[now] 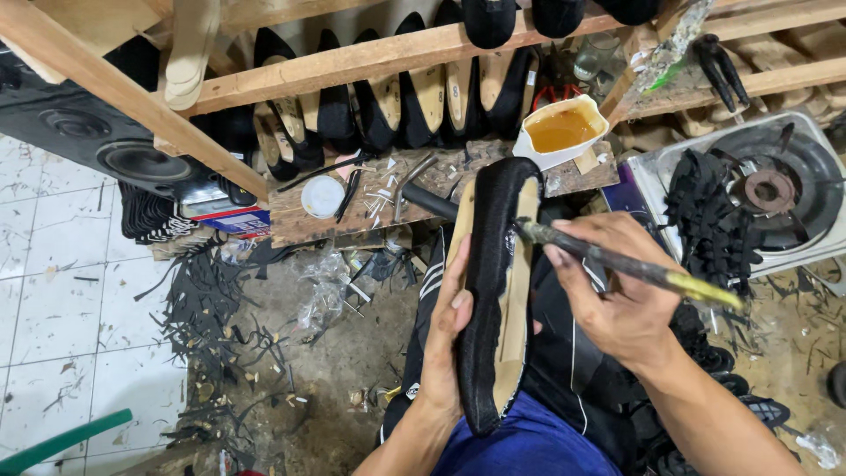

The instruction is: The person sits on the floor holding a black shoe, dips a brush into a container of glue, and brushes glue along the sole edge of the shoe, repeatedly dipping the brush and coating the shoe's edge. They then set the shoe aside and reach for another shoe from the rack to continue gluing.

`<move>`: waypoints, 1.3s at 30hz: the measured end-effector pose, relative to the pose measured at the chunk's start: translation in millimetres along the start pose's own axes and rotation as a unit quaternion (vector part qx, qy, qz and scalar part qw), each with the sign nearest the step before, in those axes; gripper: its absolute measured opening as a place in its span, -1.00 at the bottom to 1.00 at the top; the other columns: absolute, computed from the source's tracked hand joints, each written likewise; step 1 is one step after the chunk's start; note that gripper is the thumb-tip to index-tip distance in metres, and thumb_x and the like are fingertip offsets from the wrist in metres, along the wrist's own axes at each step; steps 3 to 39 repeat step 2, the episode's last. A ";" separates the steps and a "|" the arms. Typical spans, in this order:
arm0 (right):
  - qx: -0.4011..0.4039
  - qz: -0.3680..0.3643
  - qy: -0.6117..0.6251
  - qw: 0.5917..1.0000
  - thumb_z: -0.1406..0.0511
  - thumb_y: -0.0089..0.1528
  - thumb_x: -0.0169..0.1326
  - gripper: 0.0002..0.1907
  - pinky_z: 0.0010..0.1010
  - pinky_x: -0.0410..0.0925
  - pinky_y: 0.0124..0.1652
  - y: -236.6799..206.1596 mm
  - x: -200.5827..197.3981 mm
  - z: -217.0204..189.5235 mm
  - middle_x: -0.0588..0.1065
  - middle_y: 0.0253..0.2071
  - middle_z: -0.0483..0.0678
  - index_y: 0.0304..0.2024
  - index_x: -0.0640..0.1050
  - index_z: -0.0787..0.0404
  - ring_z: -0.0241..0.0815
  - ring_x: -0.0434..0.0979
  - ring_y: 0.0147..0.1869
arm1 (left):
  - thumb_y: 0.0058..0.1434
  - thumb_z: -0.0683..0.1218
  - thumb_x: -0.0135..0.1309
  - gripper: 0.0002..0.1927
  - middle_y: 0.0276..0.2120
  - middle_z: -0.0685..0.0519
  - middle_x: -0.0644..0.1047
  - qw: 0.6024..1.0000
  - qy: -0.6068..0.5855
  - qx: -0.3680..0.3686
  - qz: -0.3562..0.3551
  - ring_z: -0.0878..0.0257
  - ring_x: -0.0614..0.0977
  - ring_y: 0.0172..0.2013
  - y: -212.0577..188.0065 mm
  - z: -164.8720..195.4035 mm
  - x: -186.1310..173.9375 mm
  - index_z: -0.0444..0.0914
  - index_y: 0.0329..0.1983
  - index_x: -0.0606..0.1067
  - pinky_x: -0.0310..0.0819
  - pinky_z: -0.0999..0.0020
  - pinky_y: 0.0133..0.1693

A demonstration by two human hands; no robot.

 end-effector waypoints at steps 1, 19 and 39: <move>-0.002 -0.022 -0.007 1.000 0.48 0.26 0.27 -0.72 -0.43 0.46 -0.17 0.9 -0.1 -2.8 0.58 -0.14 0.10 0.01 0.58 0.35 -0.10 0.61 -0.15 | 0.30 0.15 0.00 -0.09 0.39 -0.15 0.28 1.000 0.002 0.001 -0.010 0.01 0.53 0.11 -1.5 -4.2 -4.6 -0.14 0.63 -0.06 0.58 -0.05 0.03; -0.006 -0.045 -0.012 0.999 0.47 0.25 0.27 -0.73 -0.42 0.47 -0.16 2.8 -0.9 -5.8 0.59 -0.14 0.08 0.00 0.58 0.34 -0.08 0.62 -0.14 | 0.30 0.15 0.00 -0.09 0.39 -0.15 0.28 1.000 0.002 0.002 -0.009 0.01 0.53 0.11 7.9 -11.6 -9.4 -0.14 0.63 -0.06 0.58 -0.05 0.03; -0.006 -0.045 -0.012 0.999 0.47 0.25 0.27 -0.73 -0.42 0.47 -0.16 2.8 -0.9 -5.8 0.59 -0.14 0.08 0.00 0.58 0.34 -0.08 0.62 -0.14 | 0.30 0.15 0.00 -0.09 0.39 -0.15 0.28 1.000 0.002 0.002 -0.009 0.01 0.53 0.11 7.9 -11.6 -9.4 -0.14 0.63 -0.06 0.58 -0.05 0.03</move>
Point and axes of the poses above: each hand's wrist, its own y-axis towards the middle knuckle, its own x-axis out of the palm, z = x × y, the point moved 5 cm from there along y, towards the middle knuckle
